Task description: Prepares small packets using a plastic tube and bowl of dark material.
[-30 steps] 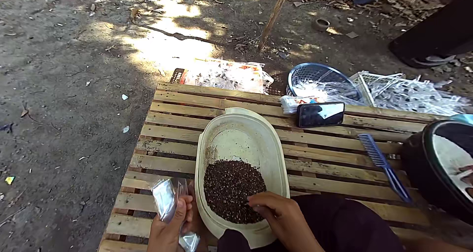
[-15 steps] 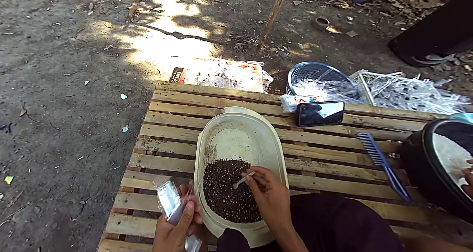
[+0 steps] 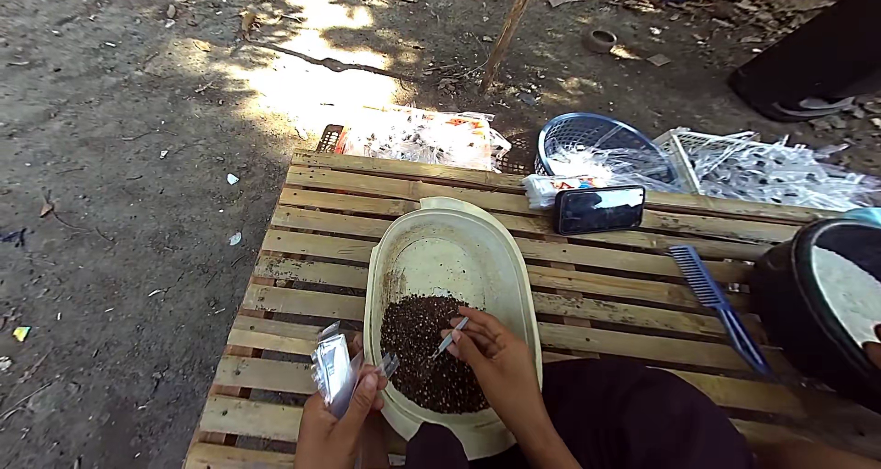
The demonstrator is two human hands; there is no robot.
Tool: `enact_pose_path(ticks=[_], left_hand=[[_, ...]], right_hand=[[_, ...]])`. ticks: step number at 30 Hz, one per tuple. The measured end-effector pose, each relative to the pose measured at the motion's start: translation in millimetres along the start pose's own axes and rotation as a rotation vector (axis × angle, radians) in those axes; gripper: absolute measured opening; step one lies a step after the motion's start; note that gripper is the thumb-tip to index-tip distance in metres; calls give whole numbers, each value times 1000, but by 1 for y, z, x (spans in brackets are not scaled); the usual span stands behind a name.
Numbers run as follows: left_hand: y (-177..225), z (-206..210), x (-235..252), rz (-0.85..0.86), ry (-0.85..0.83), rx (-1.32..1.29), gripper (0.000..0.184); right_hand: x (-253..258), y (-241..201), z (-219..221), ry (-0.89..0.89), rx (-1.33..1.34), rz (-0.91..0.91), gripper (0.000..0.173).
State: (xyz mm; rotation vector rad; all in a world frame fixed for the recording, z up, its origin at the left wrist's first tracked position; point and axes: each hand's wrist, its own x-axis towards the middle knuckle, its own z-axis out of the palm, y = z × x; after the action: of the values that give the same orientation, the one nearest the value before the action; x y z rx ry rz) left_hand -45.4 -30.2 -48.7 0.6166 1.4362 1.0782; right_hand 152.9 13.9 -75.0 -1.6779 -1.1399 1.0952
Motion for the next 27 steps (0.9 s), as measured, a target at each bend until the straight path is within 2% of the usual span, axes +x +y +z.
enact_pose_path(ticks=[11, 15, 19, 21, 23, 27], left_hand=[[-3, 3, 3, 49, -49, 130, 7], [-2, 6, 3, 86, -63, 183, 6], [3, 12, 3, 82, -74, 235, 12], [9, 18, 4, 27, -111, 105, 13], [13, 22, 7, -72, -177, -92, 22], [15, 28, 16, -267, -256, -336, 42]], right_hand=[[-7, -33, 3, 105, 143, -184, 34], [-8, -38, 5, 122, 120, -233, 33], [-15, -36, 12, 111, 68, -372, 33], [-20, -36, 12, 75, 83, -487, 27], [-23, -37, 6, 36, 124, -615, 18], [-31, -48, -18, 81, 164, -779, 26]])
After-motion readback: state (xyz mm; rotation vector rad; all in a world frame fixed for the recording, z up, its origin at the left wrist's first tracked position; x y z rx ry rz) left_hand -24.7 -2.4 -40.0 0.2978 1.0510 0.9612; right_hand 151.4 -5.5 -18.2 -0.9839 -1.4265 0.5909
